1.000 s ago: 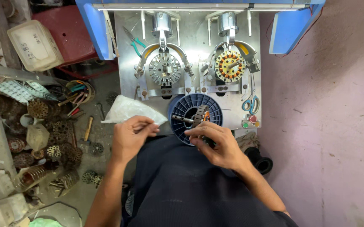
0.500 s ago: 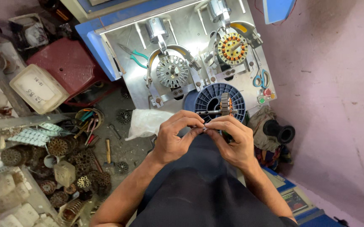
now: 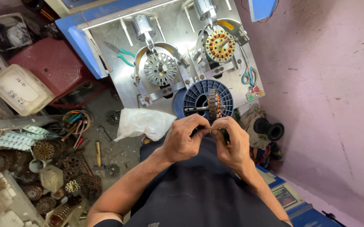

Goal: The person uses a screwdriver to adjust copper windings on a motor stator, then places the stator into a winding machine and operates it. The person removes the stator and continues to adjust the windings by hand.

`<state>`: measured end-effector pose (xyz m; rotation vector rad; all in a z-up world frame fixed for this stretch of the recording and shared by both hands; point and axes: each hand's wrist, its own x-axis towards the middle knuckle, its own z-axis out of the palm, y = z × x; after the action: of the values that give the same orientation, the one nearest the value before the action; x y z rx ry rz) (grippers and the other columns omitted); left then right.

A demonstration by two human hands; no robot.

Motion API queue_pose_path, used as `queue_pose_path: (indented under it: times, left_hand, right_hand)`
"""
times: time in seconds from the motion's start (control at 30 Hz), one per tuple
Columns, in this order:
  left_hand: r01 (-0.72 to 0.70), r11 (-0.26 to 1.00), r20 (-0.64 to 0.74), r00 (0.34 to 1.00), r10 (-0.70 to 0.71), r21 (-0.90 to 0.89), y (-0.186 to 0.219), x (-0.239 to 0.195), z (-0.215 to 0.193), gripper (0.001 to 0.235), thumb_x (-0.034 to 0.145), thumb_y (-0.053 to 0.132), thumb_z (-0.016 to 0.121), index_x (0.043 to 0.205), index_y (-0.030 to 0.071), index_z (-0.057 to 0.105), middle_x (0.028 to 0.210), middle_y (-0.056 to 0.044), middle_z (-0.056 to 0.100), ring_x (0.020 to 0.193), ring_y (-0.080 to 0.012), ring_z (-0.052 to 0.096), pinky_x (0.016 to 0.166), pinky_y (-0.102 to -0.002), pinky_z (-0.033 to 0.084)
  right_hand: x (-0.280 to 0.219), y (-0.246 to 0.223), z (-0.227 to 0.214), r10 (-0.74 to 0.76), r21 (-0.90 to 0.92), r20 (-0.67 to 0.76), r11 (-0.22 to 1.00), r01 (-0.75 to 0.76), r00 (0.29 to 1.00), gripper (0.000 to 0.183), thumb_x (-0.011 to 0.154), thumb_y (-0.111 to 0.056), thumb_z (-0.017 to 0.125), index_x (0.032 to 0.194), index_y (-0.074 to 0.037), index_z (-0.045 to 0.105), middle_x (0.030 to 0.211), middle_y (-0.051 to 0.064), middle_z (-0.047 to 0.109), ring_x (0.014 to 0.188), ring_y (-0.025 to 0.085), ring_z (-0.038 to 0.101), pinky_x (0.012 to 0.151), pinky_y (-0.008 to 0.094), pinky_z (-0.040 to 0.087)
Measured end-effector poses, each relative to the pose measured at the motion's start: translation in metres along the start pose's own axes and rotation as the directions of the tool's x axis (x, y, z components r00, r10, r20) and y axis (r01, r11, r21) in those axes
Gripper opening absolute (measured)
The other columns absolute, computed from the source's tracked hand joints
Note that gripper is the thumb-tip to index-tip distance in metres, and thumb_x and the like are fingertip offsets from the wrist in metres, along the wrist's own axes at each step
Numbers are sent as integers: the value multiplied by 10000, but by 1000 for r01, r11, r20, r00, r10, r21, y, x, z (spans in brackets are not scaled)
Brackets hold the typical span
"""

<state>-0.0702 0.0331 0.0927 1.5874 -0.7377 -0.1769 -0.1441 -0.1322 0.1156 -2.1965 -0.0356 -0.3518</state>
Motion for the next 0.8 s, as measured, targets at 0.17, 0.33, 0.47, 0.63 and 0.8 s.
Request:
queue_pose_path:
  times: [0.17,0.33,0.47,0.63,0.8]
  left_hand:
    - [31,999,-68,997,-32,-17,0,3,26,159,873,-73,717,991,22,666,925,-94,715,843,-230,739,745,-326,589]
    - [-37,997,-88,996,31,-68,0,5,31,202,901,-26,765,1079,22,682,1031,-103,731,938,-217,751,823,-308,619]
    - [-107,994,-111,988,103,-34,-2,9,32,192,908,-29,772,1071,32,692,1044,-98,736,945,-213,752,837,-303,631]
    - [-96,995,-134,986,96,2,-3,7,32,180,895,-49,764,1046,24,697,1023,-99,741,923,-210,755,812,-301,630]
    - [-75,996,-191,978,81,39,-7,6,39,183,882,-76,751,1022,25,692,1000,-95,741,894,-206,754,782,-299,621]
  right_hand:
    - [-4,20,-19,140,123,41,982,-144,989,144,901,73,675,1003,-20,634,873,79,686,763,150,690,686,258,542]
    - [-3,36,-31,179,203,17,963,-178,984,108,909,40,730,1005,2,699,864,49,708,733,80,646,636,219,495]
    - [0,40,-35,52,250,18,967,-54,999,146,877,44,755,1007,7,699,965,76,719,829,93,686,694,223,537]
    - [3,33,-29,-74,152,-55,985,81,996,205,858,43,798,1021,-8,685,991,85,713,859,115,691,726,227,535]
    - [2,25,-18,-13,19,-97,1000,15,995,184,844,63,804,973,-15,698,957,80,732,655,78,627,550,209,460]
